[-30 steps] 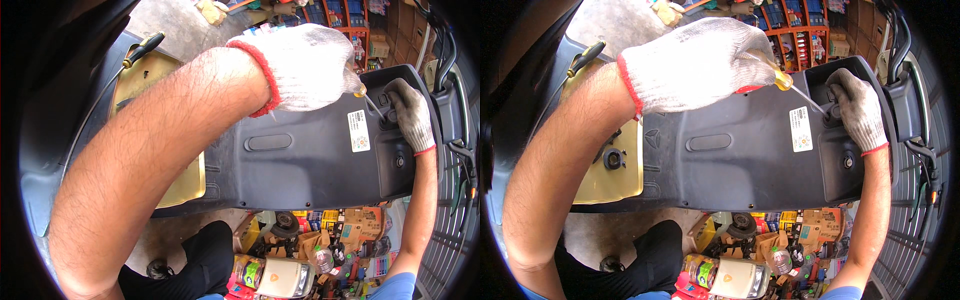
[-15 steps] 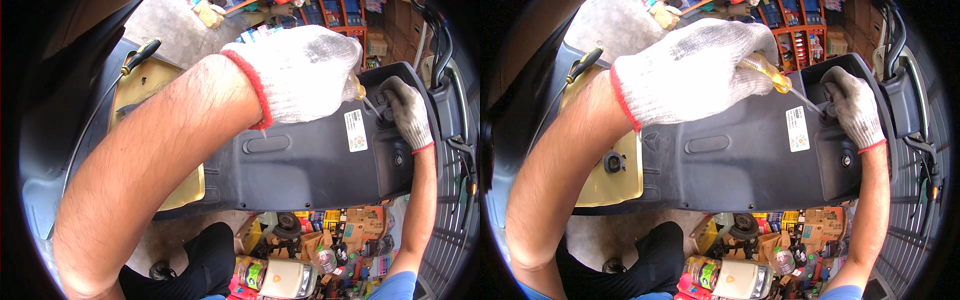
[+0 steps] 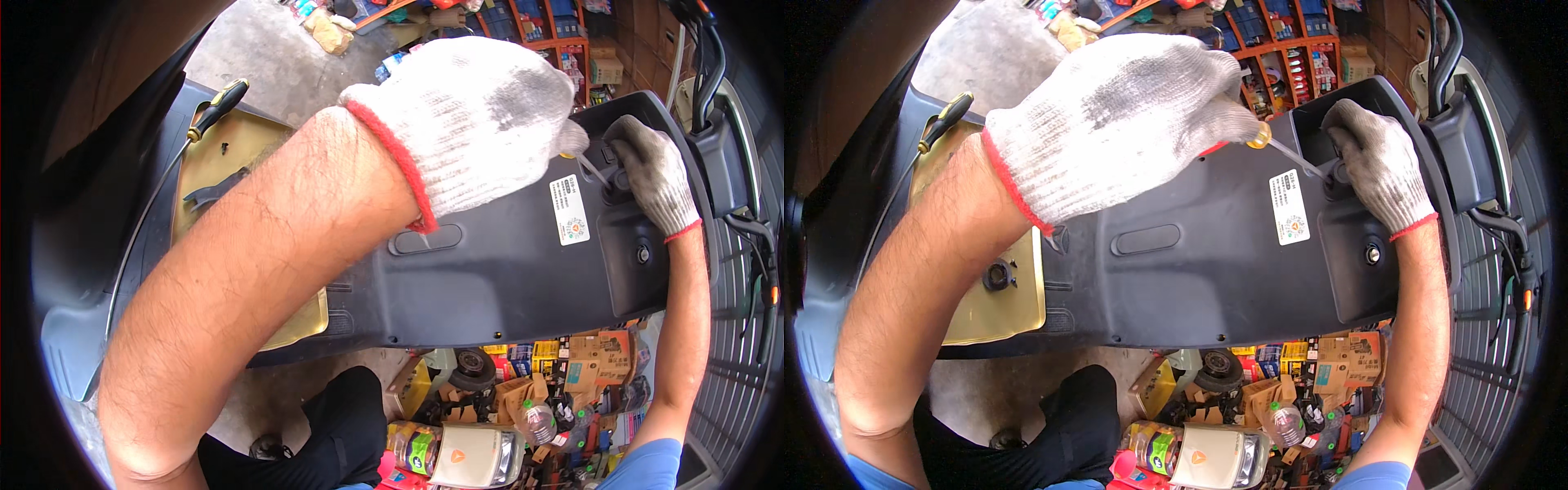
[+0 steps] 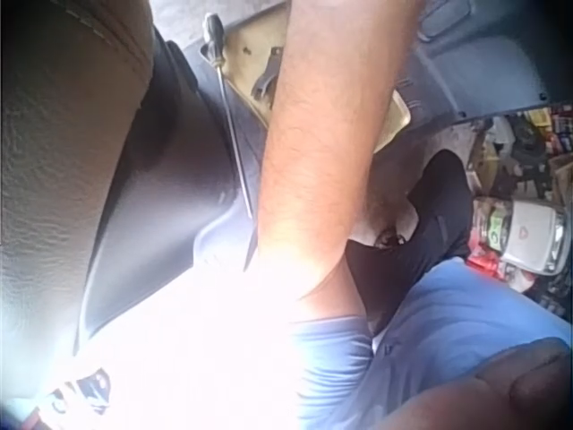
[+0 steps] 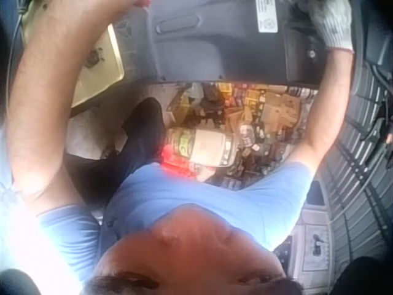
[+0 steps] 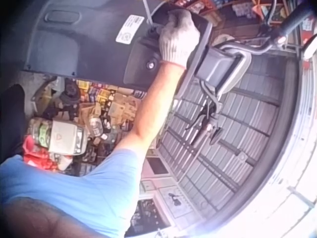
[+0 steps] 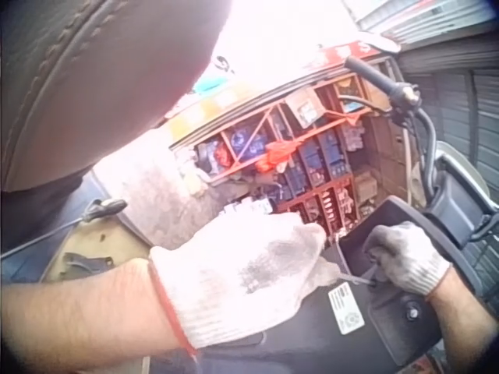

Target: Using a screwdriver and power drill to disassemble parts of an electric scooter.

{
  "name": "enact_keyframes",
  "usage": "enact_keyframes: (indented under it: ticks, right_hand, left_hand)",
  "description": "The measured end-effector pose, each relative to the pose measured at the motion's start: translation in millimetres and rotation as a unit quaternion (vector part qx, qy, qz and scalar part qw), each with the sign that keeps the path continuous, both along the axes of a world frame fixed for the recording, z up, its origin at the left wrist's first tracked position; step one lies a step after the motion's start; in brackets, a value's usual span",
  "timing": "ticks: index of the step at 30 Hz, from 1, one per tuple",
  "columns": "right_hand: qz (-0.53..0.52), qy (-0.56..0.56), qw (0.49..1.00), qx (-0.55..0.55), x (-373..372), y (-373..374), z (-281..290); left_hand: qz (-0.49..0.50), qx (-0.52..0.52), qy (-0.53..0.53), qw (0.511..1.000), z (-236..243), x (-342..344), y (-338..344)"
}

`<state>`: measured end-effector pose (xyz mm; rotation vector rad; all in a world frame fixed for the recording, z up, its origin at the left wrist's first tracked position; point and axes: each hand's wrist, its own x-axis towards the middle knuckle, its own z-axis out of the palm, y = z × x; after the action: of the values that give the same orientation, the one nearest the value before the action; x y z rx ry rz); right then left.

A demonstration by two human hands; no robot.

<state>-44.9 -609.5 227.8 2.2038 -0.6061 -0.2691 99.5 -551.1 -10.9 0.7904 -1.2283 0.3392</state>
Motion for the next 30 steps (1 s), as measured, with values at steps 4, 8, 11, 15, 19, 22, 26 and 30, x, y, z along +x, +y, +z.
enact_keyframes:
  ticks: [4, 8, 11, 15, 19, 22, 26, 30]
  right_hand:
    - [0.015, 0.017, 1.000, 0.001, 0, -2, -1]
    - [0.032, 0.014, 0.999, 0.013, 1, -3, -1]
    - [0.023, 0.014, 0.999, 0.017, 4, -4, -2]
    - [0.034, -0.004, 0.999, -0.018, -2, -1, 9]
    - [0.221, -0.087, 0.971, 0.015, 3, 32, -21]
    - [0.129, -0.318, 0.911, 0.231, -19, 54, -81]
    - [-0.105, -0.558, 0.711, 0.415, -57, 49, -118]
    - [0.066, -0.715, 0.337, 0.608, -43, 29, -132]
  left_hand:
    - [0.129, -0.086, 0.002, 0.988, -7, -8, -18]
    - [0.144, -0.121, -0.002, 0.982, -2, -7, -7]
    - [0.016, -0.005, -0.037, 0.999, 1, -2, 7]
    - [-0.003, 0.019, -0.057, 0.998, 10, -4, 10]
    - [-0.029, 0.077, -0.096, 0.992, 24, 8, 29]
    - [-0.051, 0.067, -0.102, 0.991, 23, 16, 31]
    - [-0.159, 0.150, -0.019, 0.976, 48, 10, 40]
    - [-0.170, 0.246, 0.012, 0.954, 59, 4, 46]
